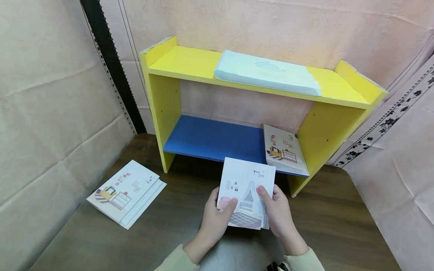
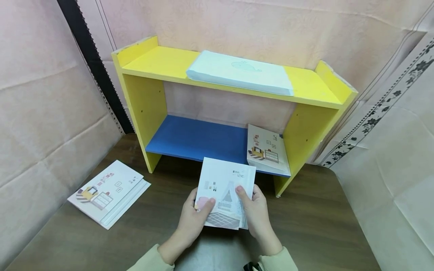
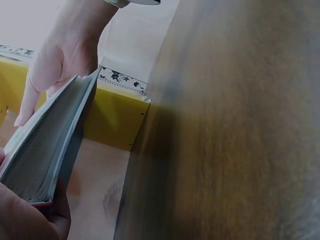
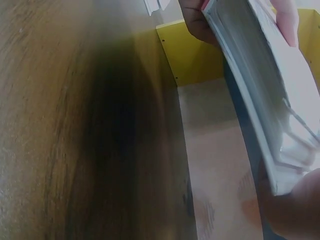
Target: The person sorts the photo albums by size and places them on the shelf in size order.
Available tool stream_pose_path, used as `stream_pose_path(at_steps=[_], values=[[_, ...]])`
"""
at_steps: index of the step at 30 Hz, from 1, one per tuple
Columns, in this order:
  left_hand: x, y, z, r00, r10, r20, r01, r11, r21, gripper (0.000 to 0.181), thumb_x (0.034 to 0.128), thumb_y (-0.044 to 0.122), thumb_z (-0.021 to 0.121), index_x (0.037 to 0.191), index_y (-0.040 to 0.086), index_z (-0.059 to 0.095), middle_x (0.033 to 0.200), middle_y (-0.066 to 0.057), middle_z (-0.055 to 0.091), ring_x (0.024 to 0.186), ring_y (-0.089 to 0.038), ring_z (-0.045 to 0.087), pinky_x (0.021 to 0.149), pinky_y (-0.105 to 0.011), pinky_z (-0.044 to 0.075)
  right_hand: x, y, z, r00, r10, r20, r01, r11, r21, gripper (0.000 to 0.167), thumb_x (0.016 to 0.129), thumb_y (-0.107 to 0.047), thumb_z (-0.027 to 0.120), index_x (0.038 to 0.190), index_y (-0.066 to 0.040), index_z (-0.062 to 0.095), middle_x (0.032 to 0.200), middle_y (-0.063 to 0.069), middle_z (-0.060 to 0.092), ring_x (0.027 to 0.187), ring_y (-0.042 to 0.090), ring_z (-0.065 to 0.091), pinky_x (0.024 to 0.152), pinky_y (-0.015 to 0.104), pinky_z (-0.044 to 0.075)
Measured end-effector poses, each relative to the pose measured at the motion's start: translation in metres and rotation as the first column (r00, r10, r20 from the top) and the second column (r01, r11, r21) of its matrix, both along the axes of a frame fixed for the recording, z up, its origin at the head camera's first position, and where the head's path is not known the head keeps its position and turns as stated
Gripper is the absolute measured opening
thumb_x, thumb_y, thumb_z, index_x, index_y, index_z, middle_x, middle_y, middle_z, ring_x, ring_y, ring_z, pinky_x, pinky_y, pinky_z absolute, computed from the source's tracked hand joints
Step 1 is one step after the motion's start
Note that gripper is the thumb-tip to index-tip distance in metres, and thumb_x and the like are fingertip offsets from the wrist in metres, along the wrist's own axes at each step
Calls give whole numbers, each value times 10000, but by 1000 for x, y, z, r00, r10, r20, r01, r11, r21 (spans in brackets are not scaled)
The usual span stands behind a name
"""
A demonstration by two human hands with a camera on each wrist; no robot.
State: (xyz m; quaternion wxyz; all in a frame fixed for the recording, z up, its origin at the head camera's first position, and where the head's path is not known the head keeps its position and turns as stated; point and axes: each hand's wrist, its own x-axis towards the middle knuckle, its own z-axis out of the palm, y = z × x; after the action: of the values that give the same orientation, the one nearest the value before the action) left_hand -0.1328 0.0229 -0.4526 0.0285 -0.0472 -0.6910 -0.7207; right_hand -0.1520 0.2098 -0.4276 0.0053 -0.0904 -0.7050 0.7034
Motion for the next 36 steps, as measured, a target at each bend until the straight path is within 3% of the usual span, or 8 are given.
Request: stream_pose_path(at_steps=[10,19,23,30,36], values=[[-7,-7,1,1000,19,-4,-18,995,99,482,920,273,679,1332,147,462,1028,-67,636,867,-197,653,710,-337,558,1,-4,-6,995,100,4,-100,995,11,539,860,-446,696,1288,-188,495,1103,122,675,888,317,685,729,451,566],[-12,-15,11,998,31,54,-36,994,100,427,935,162,654,1316,105,470,1014,-98,633,837,-219,649,689,-346,557,1,-10,-5,992,126,-14,-126,991,41,566,862,-419,707,1314,-172,473,1132,130,662,897,305,681,747,428,566],[-15,-18,11,998,36,55,-43,992,118,417,941,196,650,1308,113,472,1001,-100,643,834,-219,656,688,-349,559,-1,-12,-4,989,149,-22,-148,988,43,541,870,-385,709,1307,-168,475,1134,119,663,914,299,680,757,425,564],[-29,-23,11,995,45,85,-57,988,142,432,936,362,642,1291,174,482,1021,-94,651,889,-230,655,730,-369,550,-1,-16,-7,977,211,-22,-210,976,55,507,883,-325,709,1289,-128,477,1148,109,657,953,271,662,811,388,549],[-43,-29,23,991,17,130,-31,993,110,445,950,392,600,1296,144,471,1054,-87,628,921,-217,630,770,-358,520,1,-16,-11,952,302,-54,-303,953,-17,533,899,-182,701,1318,-92,383,1212,165,615,966,358,664,832,493,531]])
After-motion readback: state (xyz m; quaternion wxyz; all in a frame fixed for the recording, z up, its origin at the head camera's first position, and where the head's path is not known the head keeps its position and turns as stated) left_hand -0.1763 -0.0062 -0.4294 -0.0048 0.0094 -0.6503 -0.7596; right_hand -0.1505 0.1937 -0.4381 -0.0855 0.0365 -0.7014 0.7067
